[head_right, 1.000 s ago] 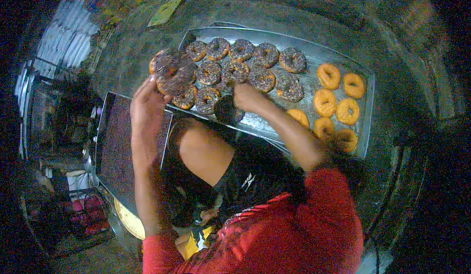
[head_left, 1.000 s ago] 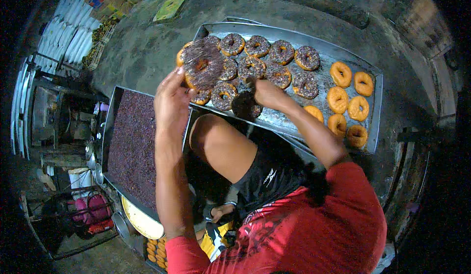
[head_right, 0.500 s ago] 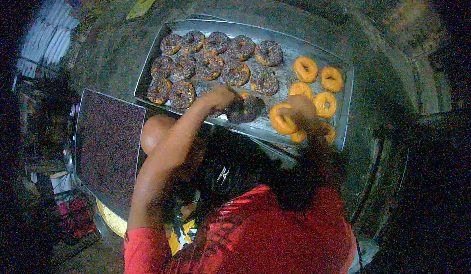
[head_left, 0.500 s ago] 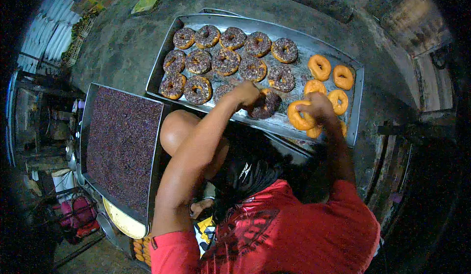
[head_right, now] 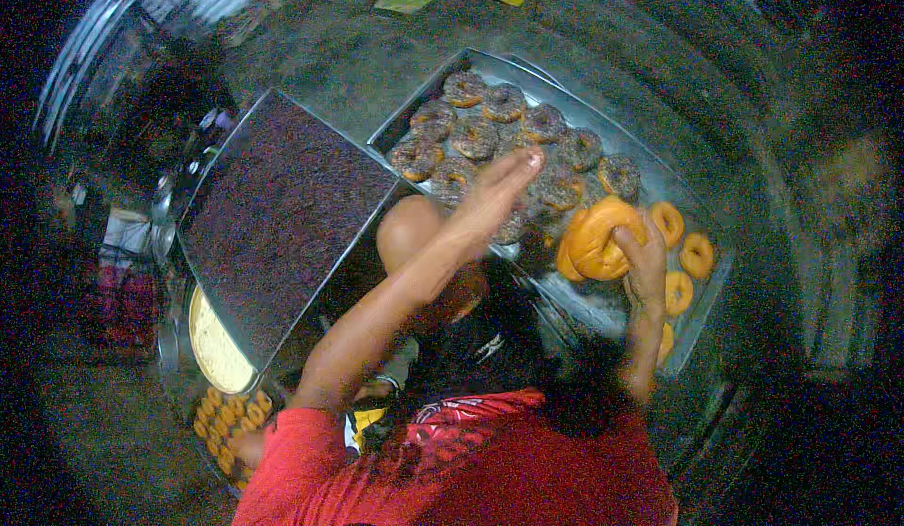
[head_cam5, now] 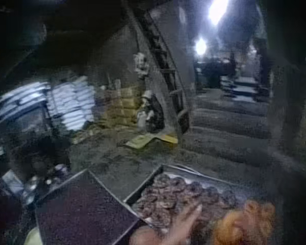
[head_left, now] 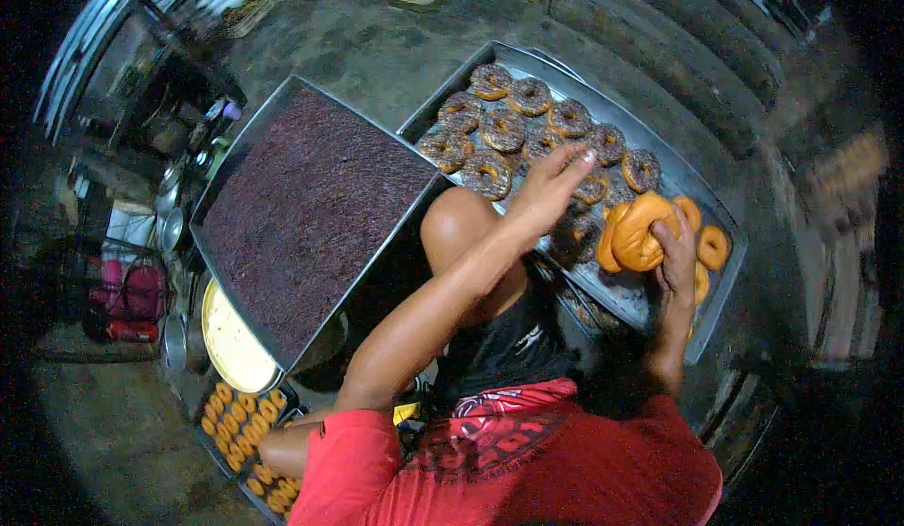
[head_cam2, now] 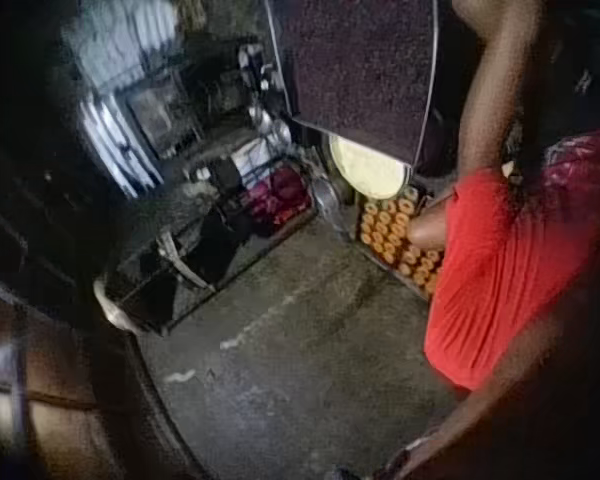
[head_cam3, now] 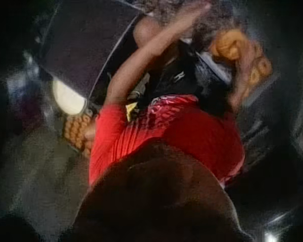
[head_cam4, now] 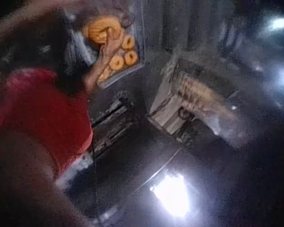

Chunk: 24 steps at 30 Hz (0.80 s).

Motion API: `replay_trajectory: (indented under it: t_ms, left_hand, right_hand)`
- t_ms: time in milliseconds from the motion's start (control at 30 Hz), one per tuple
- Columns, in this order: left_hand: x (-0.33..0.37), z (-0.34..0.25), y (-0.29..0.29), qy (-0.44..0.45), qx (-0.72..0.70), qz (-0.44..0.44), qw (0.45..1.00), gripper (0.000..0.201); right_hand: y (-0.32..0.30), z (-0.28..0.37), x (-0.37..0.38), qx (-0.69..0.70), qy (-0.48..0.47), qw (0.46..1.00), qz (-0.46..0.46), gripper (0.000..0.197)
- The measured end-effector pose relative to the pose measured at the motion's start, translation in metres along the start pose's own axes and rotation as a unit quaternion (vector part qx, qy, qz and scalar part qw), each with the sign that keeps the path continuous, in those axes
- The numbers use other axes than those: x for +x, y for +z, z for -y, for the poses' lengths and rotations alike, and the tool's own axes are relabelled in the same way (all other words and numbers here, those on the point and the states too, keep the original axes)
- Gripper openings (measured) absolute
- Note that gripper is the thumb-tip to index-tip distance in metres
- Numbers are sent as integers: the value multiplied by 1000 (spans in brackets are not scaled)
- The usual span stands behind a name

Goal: The person sits on the floor and repeatedly picks up plain doughnuts, splits them open, fills them with a creamy substance from a bucket, and then rolls them in a tray of dark seeds before placing them on a tray.

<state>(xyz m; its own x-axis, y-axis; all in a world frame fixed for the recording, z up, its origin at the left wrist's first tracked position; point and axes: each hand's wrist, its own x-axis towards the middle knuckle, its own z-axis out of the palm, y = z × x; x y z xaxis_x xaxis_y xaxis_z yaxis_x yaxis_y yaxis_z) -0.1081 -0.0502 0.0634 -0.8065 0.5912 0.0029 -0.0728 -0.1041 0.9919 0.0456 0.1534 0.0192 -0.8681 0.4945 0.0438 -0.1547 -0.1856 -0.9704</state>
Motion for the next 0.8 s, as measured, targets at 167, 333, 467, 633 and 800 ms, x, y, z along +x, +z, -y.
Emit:
replay_trajectory:
  t_ms: [167, 333, 467, 633, 800]
  left_hand:
    - [-55, -34, -72, -21, -413, 65, 908, 46]
    - [-138, -74, -158, 181, -507, -115, 834, 50]
    - [-223, -55, -222, 228, -361, -247, 870, 49]
    - [-358, -48, -258, 235, -311, -347, 853, 56]
    - [-477, -54, -287, 287, -238, -573, 730, 64]
  right_hand:
    - [172, 57, 39, -66, -134, 987, 54, 30]
    - [331, 70, -12, -299, -504, 776, 233, 36]
    - [400, 44, -48, -323, -428, 672, 511, 52]
    - [521, 6, -87, -181, -175, 607, 754, 72]
    - [667, -106, -177, -280, -264, 530, 755, 70]
